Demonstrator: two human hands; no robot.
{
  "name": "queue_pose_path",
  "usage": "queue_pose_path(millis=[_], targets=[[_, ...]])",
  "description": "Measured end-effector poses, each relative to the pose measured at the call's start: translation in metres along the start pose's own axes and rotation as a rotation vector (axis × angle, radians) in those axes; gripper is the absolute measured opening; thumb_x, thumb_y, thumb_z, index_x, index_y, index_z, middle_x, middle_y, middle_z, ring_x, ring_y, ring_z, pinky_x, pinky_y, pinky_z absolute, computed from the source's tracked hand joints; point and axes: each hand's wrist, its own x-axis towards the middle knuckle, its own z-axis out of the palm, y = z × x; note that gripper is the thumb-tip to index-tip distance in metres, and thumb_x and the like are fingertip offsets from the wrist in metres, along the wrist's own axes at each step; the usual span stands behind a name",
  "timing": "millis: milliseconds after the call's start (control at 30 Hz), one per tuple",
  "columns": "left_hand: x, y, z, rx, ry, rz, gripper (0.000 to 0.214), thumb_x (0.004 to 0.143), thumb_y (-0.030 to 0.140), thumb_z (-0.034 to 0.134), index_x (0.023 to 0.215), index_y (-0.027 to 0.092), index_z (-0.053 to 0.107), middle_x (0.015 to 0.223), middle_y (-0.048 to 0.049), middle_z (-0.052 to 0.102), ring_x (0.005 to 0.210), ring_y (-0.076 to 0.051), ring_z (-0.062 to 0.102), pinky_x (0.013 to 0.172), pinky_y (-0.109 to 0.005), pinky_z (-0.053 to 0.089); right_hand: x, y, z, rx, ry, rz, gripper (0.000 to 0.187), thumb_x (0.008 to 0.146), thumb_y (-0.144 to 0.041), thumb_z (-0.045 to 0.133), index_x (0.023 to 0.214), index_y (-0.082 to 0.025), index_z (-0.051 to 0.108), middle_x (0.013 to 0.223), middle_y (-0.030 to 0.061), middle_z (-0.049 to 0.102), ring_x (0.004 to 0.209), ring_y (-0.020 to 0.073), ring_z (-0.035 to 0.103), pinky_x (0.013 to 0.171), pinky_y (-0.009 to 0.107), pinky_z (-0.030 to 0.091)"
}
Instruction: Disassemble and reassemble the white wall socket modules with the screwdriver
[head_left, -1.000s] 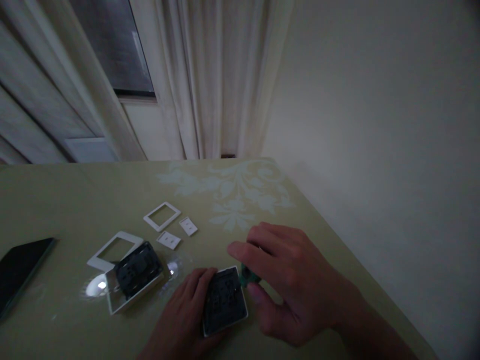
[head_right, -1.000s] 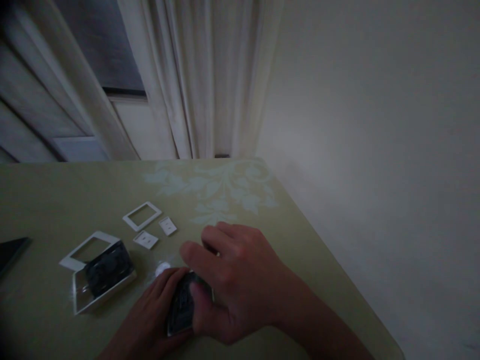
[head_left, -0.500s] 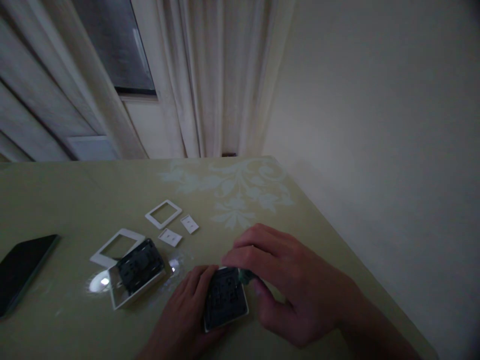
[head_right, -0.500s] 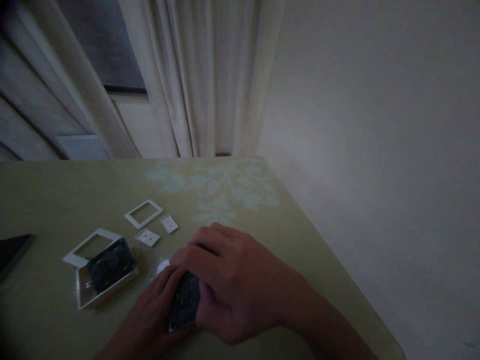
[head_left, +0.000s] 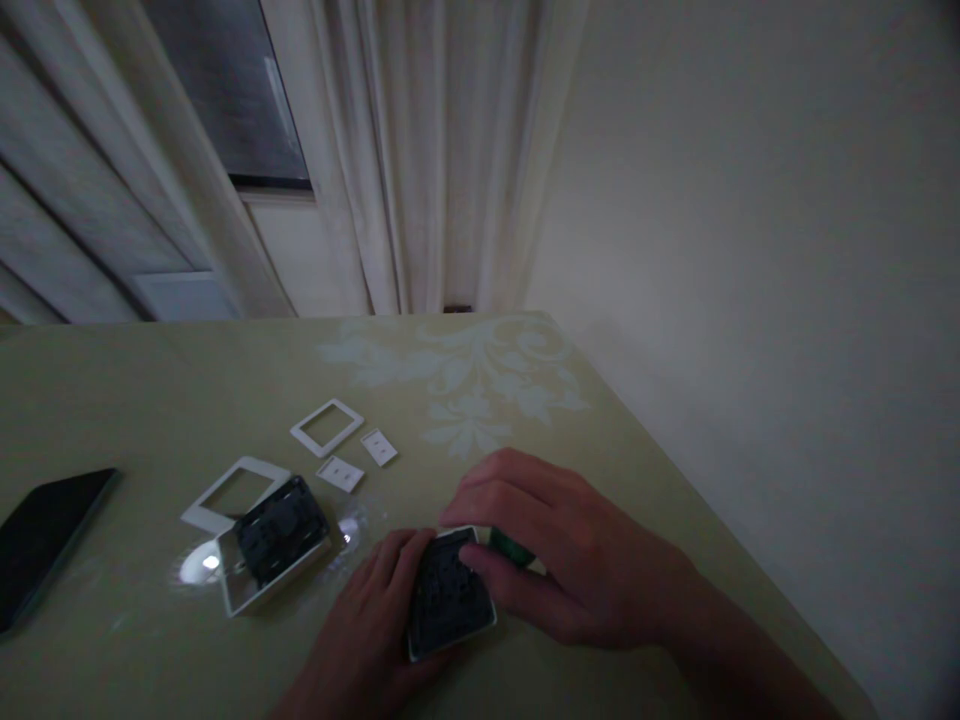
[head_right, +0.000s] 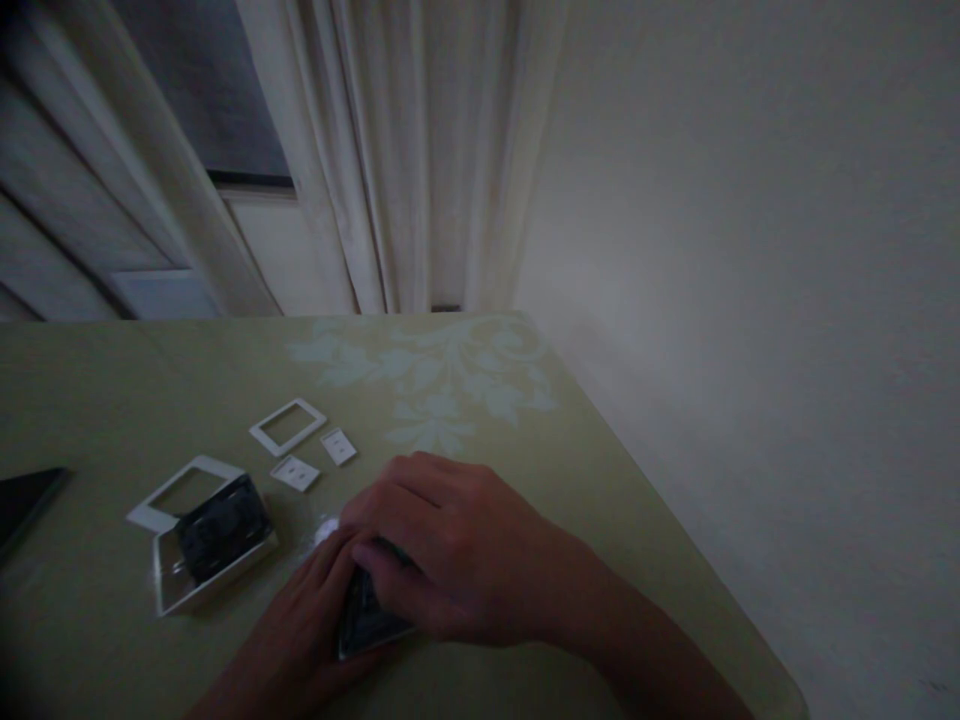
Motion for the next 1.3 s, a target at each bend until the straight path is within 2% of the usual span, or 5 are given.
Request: queue_pose_path(millis=[267,400,600,800,1300], targets=[[0.000,0.001,-0.001,-0.008,-0.018,-0.016,0.093,0.077,0.038,0.093,0.152,0.030,0.039,0.138,-0.0135,0.067,0.120,-0.038,0.073,0.098,-0.054,0.066,-0.001,0.004,0.004,-0.139,0.089,0.071,0.024,0.106,-0.034,0.067,0.123,-0.017,0.063,0.108,0.0066,0.071,0.096,0.0186,0.066,0.083,0.030,0.053],[-0.001,-0.001,0.001,0.009,0.005,0.005,0.093,0.078,0.043,0.092,0.154,0.029,0.039,0.139,-0.0142,0.067,0.120,-0.039,0.072,0.097,-0.055,0.066,0.000,0.004,0.003,-0.066,0.066,0.036,0.024,0.103,-0.024,0.066,0.126,-0.017,0.062,0.108,0.0076,0.070,0.101,0.0202,0.065,0.089,0.032,0.055],[-0.002,-0.003,0.002,0.011,-0.008,-0.001,0.096,0.078,0.043,0.093,0.155,0.029,0.037,0.141,-0.0147,0.067,0.121,-0.039,0.072,0.098,-0.055,0.066,-0.001,0.003,0.002,0.022,0.037,0.040,0.048,0.092,-0.008,0.056,0.140,-0.010,0.057,0.118,0.0109,0.070,0.107,0.0198,0.064,0.098,0.032,0.054],[-0.001,-0.002,0.001,-0.019,0.011,-0.001,0.094,0.075,0.038,0.093,0.153,0.030,0.042,0.139,-0.0128,0.068,0.120,-0.038,0.073,0.096,-0.050,0.067,0.003,0.007,-0.001,-0.028,0.046,0.003,0.024,0.107,-0.029,0.066,0.123,-0.013,0.072,0.113,0.0087,0.072,0.106,0.0186,0.065,0.095,0.030,0.052],[0.003,0.005,-0.003,-0.002,0.022,0.023,0.094,0.074,0.035,0.093,0.151,0.030,0.038,0.124,-0.0121,0.071,0.106,-0.037,0.076,0.086,-0.053,0.068,0.009,0.011,0.020,0.012,0.232,-0.128,0.023,0.106,-0.018,0.067,0.128,-0.012,0.065,0.112,0.0096,0.078,0.104,0.0179,0.070,0.095,0.031,0.057]])
